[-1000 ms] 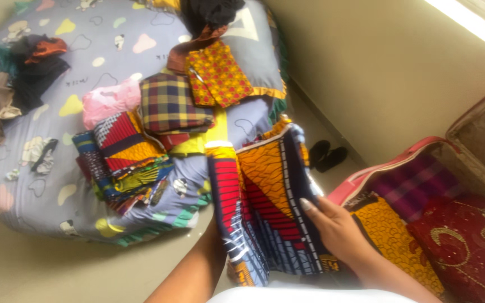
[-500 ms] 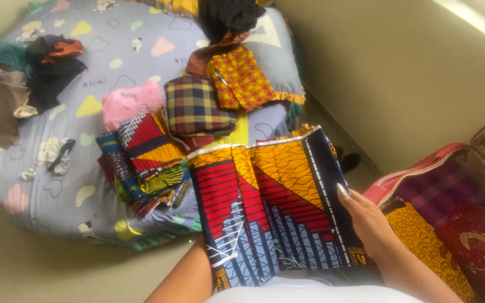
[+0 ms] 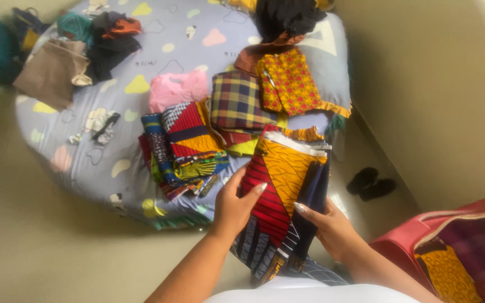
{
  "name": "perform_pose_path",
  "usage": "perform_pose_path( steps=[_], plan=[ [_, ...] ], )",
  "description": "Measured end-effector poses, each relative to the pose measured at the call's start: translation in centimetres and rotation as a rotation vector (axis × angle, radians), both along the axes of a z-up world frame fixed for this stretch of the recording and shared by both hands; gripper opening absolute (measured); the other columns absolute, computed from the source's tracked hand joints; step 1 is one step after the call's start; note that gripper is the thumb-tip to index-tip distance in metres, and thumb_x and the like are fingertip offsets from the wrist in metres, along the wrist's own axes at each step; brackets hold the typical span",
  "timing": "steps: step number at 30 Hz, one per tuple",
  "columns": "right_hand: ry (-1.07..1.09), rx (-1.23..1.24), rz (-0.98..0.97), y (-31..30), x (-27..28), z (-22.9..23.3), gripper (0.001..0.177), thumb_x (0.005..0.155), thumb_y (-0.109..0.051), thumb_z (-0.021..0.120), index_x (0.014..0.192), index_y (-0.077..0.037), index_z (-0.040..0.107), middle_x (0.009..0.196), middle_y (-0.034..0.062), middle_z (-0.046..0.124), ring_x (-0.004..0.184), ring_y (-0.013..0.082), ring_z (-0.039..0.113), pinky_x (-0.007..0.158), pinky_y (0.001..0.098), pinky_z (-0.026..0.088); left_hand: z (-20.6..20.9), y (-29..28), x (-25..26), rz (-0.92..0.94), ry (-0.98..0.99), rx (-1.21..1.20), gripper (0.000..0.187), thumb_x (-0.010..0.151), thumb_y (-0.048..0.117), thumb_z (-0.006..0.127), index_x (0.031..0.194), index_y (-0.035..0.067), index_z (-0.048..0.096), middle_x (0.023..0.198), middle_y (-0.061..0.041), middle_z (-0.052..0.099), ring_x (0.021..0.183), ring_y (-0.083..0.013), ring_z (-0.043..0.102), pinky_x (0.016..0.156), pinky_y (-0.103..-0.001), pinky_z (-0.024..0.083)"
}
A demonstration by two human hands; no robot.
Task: The person unloads various folded pieces of patterned fabric and clothing from a large suitcase and places them into organized stacks on a nearby bed.
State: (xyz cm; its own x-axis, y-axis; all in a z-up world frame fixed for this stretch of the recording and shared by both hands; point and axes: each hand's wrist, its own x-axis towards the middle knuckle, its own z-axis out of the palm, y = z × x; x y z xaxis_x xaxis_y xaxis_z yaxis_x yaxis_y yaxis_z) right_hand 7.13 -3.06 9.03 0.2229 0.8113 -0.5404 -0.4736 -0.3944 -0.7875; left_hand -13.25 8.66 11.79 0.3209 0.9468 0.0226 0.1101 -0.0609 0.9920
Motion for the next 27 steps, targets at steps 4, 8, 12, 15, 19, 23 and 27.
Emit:
perform_pose_path(
  steps=[4,8,12,15,19,23,27],
  plan=[
    [0.15,0.023,0.063,2.3,0.2,-0.5,0.071,0.083,-0.035,0.071,0.146,-0.014,0.047,0.134,0.0099,0.066,0.118,0.0256,0.066,0.099,0.047,0.052,-0.4,0.7,-0.5,0.053,-0.013,0.226,0.049,0.079,0.007,0.084,0.124,0.0,0.064,0.142,-0.013,0.059,0.13,-0.0226,0.058,0.106,-0.035,0.046],
    [0.403,0.077,0.092,5.2,0.6,-1.5,0.075,0.084,-0.055,0.06,0.146,-0.015,0.048,0.139,0.008,0.064,0.122,0.0255,0.064,0.1,0.0481,0.05,-0.6,2.3,0.3,-0.04,-0.161,0.175,0.041,0.083,-0.006,0.076,0.122,0.0,0.066,0.128,-0.011,0.072,0.125,-0.0179,0.064,0.114,-0.033,0.043],
    [0.725,0.117,0.077,8.8,3.0,-3.3,0.103,0.075,-0.08,0.055,0.143,-0.004,0.05,0.142,0.0166,0.061,0.126,0.0327,0.061,0.103,0.0505,0.048,0.8,4.7,2.2,-0.145,-0.122,-0.106,0.026,0.086,-0.002,0.077,0.108,0.003,0.063,0.107,-0.007,0.077,0.101,-0.0103,0.071,0.089,-0.027,0.057],
    [0.779,0.145,0.149,12.1,6.4,-4.0,0.092,0.079,-0.078,0.057,0.141,-0.009,0.05,0.139,0.0126,0.062,0.123,0.0299,0.062,0.103,0.0493,0.046,2.9,5.9,3.3,-0.233,-0.116,-0.074,0.023,0.087,-0.001,0.078,0.104,0.003,0.064,0.105,-0.005,0.077,0.099,-0.0079,0.071,0.087,-0.025,0.058],
    [0.719,-0.02,0.121,18.3,9.9,-4.8,0.082,0.081,-0.068,0.059,0.132,-0.005,0.056,0.124,0.0144,0.07,0.111,0.0305,0.067,0.097,0.0505,0.049,6.1,7.9,4.5,-0.475,-0.113,-0.088,0.023,0.088,0.0,0.082,0.104,0.004,0.065,0.103,-0.006,0.078,0.097,-0.0084,0.071,0.086,-0.026,0.058],
    [0.543,-0.016,0.149,23.0,12.0,-5.7,0.049,0.086,-0.025,0.063,0.129,-0.003,0.059,0.121,0.0127,0.073,0.11,0.0283,0.069,0.101,0.0491,0.052,7.9,8.9,5.9,-0.58,-0.134,-0.155,0.025,0.088,-0.002,0.082,0.103,0.004,0.063,0.111,-0.006,0.075,0.105,-0.0091,0.069,0.093,-0.028,0.058],
    [0.409,0.015,0.126,27.2,13.5,-7.0,0.041,0.09,0.002,0.062,0.131,-0.002,0.058,0.124,0.0124,0.07,0.114,0.0273,0.066,0.106,0.0508,0.051,7.4,10.9,6.2,-0.5,-0.156,-0.255,0.029,0.089,-0.003,0.076,0.116,0.005,0.067,0.116,-0.004,0.076,0.109,-0.0099,0.07,0.098,-0.029,0.058]
  ],
)
